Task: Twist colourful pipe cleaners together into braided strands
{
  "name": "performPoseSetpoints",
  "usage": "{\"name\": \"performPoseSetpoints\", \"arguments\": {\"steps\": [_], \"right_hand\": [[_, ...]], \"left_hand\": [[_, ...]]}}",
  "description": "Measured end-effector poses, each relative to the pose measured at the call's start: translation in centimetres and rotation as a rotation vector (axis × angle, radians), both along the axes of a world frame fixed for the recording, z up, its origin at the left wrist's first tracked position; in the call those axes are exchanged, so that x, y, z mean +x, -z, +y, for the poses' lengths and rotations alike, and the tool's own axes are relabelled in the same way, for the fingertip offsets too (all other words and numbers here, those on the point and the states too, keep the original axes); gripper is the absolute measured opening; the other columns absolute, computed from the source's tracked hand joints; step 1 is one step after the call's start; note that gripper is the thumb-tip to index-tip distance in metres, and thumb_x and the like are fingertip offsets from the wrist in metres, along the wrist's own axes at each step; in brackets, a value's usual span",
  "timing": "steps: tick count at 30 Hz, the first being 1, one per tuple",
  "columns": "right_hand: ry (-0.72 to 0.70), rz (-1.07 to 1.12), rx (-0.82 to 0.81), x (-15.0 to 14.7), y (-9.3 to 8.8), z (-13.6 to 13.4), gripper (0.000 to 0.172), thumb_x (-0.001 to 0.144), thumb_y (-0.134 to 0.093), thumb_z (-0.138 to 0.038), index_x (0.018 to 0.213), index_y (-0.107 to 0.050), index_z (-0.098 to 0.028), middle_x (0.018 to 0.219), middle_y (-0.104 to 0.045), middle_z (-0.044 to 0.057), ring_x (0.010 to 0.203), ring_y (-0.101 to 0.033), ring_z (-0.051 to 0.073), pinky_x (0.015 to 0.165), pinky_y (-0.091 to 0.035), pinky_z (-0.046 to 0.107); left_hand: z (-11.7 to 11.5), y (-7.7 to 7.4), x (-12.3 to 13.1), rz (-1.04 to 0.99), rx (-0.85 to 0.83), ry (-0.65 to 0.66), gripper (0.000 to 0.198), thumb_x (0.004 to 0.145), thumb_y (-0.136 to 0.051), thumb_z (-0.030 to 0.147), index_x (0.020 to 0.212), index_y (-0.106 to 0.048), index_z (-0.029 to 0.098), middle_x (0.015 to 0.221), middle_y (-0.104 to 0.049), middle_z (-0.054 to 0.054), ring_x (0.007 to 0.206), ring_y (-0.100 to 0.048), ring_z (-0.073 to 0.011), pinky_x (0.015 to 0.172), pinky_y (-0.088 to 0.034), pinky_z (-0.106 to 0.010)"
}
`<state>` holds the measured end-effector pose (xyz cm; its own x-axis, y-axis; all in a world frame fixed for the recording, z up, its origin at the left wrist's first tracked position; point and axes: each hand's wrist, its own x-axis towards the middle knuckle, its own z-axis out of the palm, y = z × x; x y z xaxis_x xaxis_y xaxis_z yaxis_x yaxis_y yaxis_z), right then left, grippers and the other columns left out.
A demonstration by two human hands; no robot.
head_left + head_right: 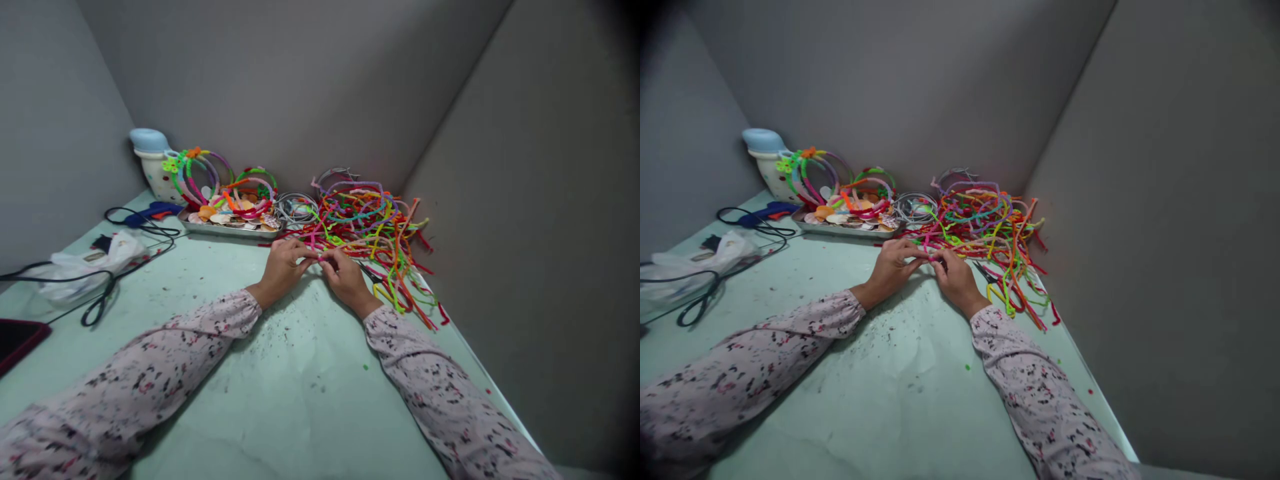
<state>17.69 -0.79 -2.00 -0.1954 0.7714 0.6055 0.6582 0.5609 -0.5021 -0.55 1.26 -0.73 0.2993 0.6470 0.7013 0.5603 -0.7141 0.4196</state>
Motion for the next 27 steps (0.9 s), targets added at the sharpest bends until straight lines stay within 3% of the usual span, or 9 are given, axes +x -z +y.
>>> {"name": "performPoseSetpoints", "arguments": {"steps": [27], "right_hand": [[-0.011,0.003,-0.011,-0.05,-0.17,-0.12,0.014,0.090,-0.052,-0.028,0.098,-0.060,-0.019,0.090,-0.066,0.005,0.076,-0.060,0.018,0.071,-0.045,0.029]], "left_hand": [[-0.26,-0.25,-0.10,0.077,0.008,-0.019,0.012,0.086,-0.064,0.030,0.088,-0.072,0.023,0.090,-0.069,-0.002,0.088,-0.060,-0.0170,0.088,-0.035,-0.037]]}}
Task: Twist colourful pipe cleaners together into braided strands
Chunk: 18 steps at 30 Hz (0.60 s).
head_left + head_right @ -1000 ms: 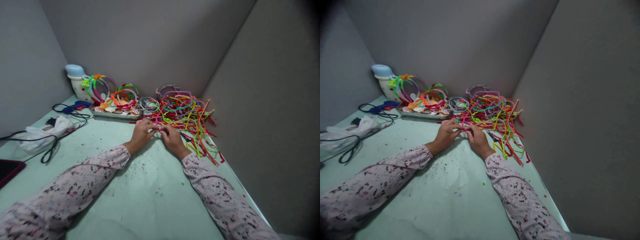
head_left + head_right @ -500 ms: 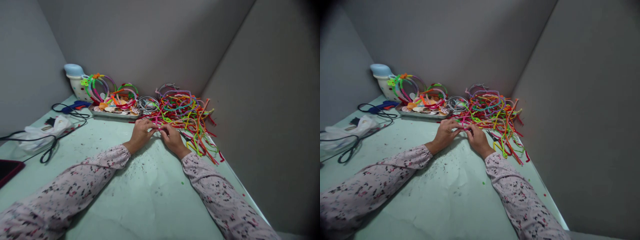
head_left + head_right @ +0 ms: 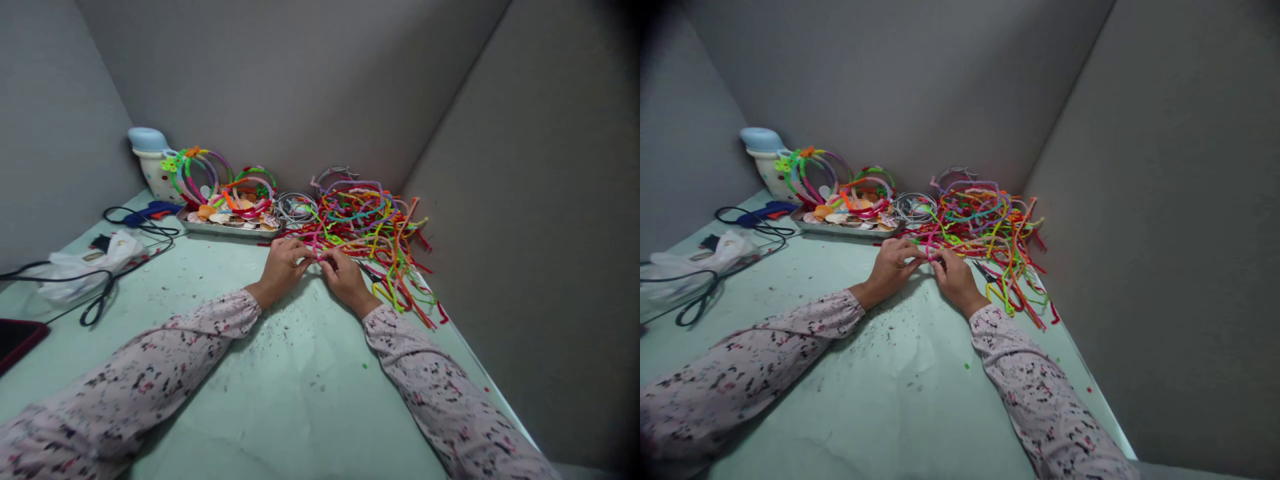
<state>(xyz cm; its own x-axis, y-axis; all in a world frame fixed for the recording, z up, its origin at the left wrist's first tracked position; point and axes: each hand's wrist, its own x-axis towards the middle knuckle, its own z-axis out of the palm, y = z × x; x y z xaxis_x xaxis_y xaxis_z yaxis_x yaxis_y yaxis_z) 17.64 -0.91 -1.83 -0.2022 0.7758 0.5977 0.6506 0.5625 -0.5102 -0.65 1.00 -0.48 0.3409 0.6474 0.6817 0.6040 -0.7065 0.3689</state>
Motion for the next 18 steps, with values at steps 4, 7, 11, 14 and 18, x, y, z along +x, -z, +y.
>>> {"name": "performPoseSetpoints", "arguments": {"steps": [4,7,11,14,18], "right_hand": [[0.000,-0.004,-0.002,0.04,0.09,0.07,0.015,0.090,-0.052,-0.027,0.099,-0.060,-0.019,0.091,-0.067,0.005,0.076,-0.060,0.018,0.071,-0.045,0.029],[0.004,-0.014,0.000,0.06,0.13,0.12,0.014,0.090,-0.052,-0.028,0.098,-0.060,-0.020,0.090,-0.067,0.005,0.077,-0.060,0.018,0.071,-0.045,0.029],[0.004,-0.021,0.003,0.07,0.17,0.13,0.014,0.090,-0.052,-0.028,0.098,-0.060,-0.020,0.089,-0.066,0.004,0.075,-0.059,0.017,0.070,-0.045,0.028],[0.000,-0.024,0.010,0.09,0.17,0.13,0.013,0.090,-0.051,-0.028,0.097,-0.060,-0.020,0.088,-0.065,0.004,0.075,-0.059,0.017,0.070,-0.045,0.028],[0.000,-0.034,0.014,0.09,0.16,0.14,0.013,0.091,-0.051,-0.028,0.097,-0.060,-0.021,0.088,-0.065,0.004,0.076,-0.059,0.018,0.071,-0.045,0.029]], "left_hand": [[-0.02,0.02,0.00,0.018,0.005,0.008,0.012,0.087,-0.062,0.030,0.090,-0.071,0.023,0.090,-0.068,-0.002,0.089,-0.060,-0.0170,0.087,-0.035,-0.037],[-0.03,0.05,0.03,0.017,0.013,0.008,0.012,0.087,-0.062,0.029,0.090,-0.071,0.022,0.091,-0.068,-0.002,0.090,-0.059,-0.0174,0.088,-0.035,-0.036],[-0.06,0.06,0.08,0.040,-0.008,0.003,0.013,0.088,-0.061,0.030,0.091,-0.070,0.022,0.093,-0.068,-0.003,0.092,-0.059,-0.0180,0.088,-0.034,-0.037],[-0.06,0.10,0.11,0.058,-0.011,0.001,0.014,0.088,-0.060,0.031,0.093,-0.069,0.022,0.093,-0.068,-0.003,0.093,-0.059,-0.0186,0.088,-0.034,-0.037],[-0.06,0.08,0.16,0.082,-0.017,-0.003,0.013,0.088,-0.059,0.030,0.094,-0.068,0.021,0.092,-0.067,-0.004,0.092,-0.058,-0.0192,0.088,-0.034,-0.037]]}}
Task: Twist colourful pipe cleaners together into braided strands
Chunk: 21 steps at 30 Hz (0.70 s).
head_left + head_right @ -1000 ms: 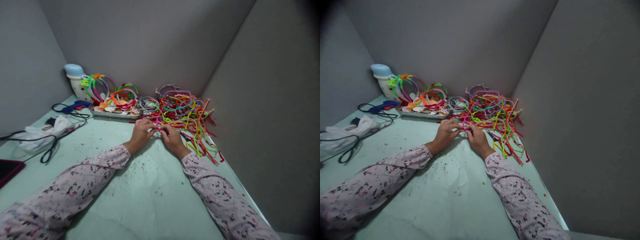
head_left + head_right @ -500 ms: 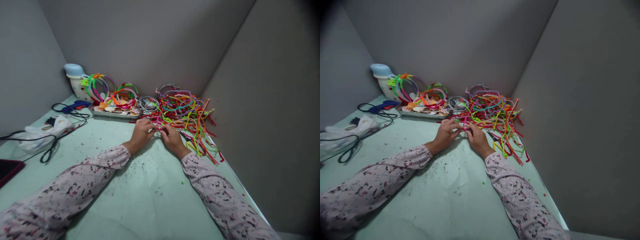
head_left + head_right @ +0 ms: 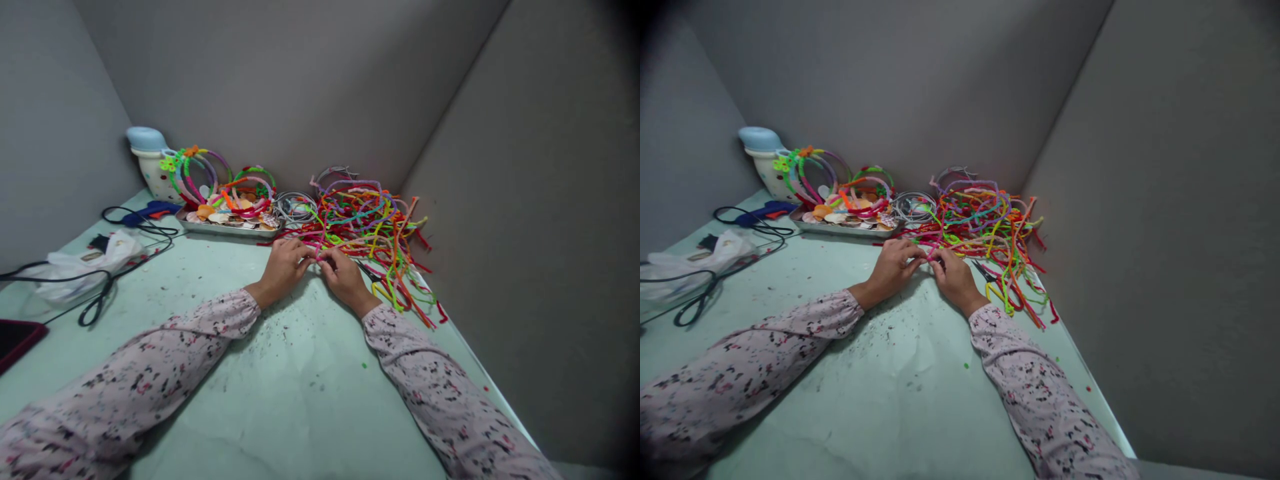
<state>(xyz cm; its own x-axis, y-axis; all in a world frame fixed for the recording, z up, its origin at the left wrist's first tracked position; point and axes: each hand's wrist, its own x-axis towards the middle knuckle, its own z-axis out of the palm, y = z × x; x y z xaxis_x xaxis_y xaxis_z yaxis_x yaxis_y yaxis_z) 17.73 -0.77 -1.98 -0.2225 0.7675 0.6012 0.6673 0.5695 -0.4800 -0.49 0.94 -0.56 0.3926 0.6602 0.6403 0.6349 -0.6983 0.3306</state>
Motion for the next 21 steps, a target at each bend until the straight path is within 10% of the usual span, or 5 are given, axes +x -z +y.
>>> {"name": "performPoseSetpoints", "arguments": {"steps": [21], "right_hand": [[-0.012,-0.020,0.009,-0.04,-0.14,-0.03,0.013,0.092,-0.049,-0.027,0.098,-0.059,-0.021,0.090,-0.064,0.005,0.079,-0.058,0.018,0.072,-0.044,0.029]], "left_hand": [[0.14,0.12,0.10,0.042,-0.012,0.004,0.013,0.089,-0.057,0.028,0.093,-0.067,0.020,0.090,-0.064,-0.005,0.091,-0.056,-0.0203,0.085,-0.036,-0.037]]}}
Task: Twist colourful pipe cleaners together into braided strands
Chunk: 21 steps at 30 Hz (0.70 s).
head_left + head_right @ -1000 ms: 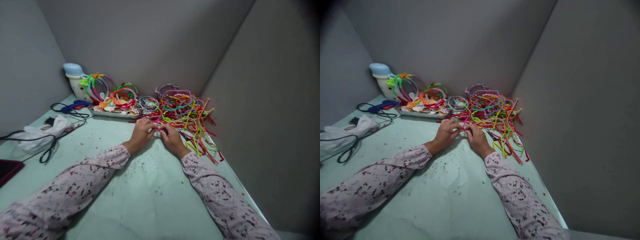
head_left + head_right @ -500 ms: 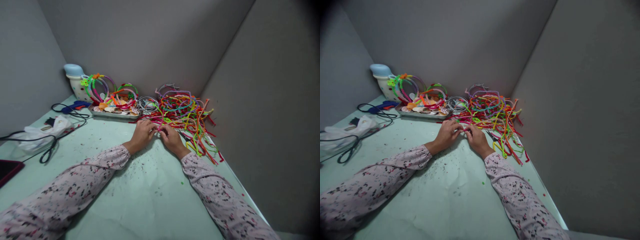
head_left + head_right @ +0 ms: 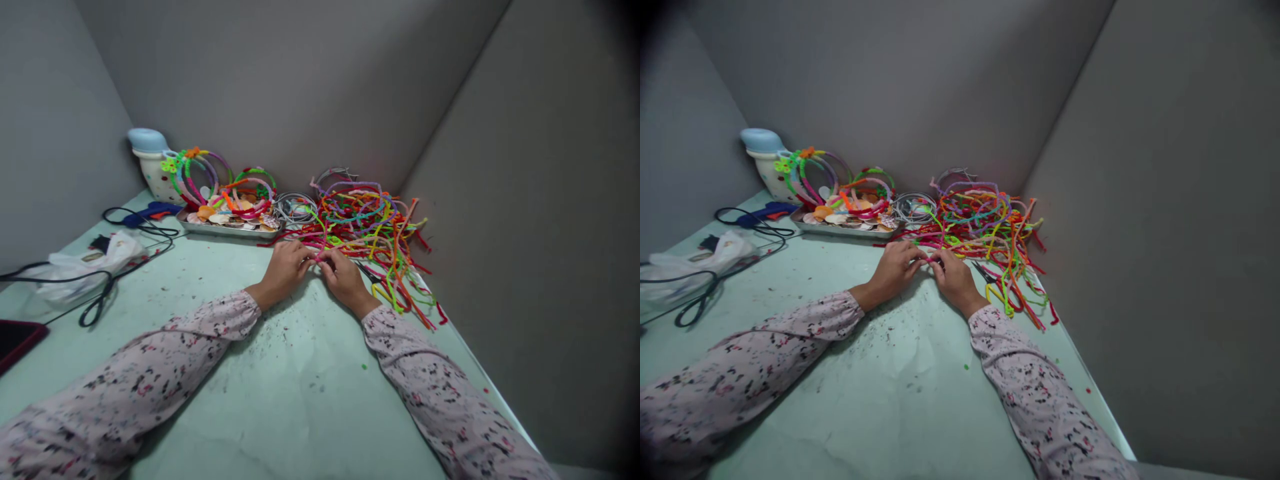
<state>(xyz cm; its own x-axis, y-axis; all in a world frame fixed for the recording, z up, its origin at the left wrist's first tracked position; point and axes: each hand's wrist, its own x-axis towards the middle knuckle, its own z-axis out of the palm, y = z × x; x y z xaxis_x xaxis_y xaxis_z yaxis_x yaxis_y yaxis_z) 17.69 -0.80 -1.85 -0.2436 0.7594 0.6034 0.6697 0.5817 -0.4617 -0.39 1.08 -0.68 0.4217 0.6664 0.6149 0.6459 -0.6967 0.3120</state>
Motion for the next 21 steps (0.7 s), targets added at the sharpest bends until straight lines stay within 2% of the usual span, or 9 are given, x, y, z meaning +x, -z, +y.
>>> {"name": "performPoseSetpoints", "arguments": {"steps": [21], "right_hand": [[0.004,0.001,0.037,0.06,0.04,0.08,0.013,0.088,-0.051,-0.021,0.099,-0.058,-0.019,0.092,-0.064,0.006,0.078,-0.059,0.018,0.073,-0.047,0.030]], "left_hand": [[0.07,0.09,0.09,0.058,-0.027,0.000,0.016,0.091,-0.053,0.029,0.091,-0.065,0.018,0.089,-0.062,-0.005,0.088,-0.055,-0.0197,0.082,-0.036,-0.036]]}}
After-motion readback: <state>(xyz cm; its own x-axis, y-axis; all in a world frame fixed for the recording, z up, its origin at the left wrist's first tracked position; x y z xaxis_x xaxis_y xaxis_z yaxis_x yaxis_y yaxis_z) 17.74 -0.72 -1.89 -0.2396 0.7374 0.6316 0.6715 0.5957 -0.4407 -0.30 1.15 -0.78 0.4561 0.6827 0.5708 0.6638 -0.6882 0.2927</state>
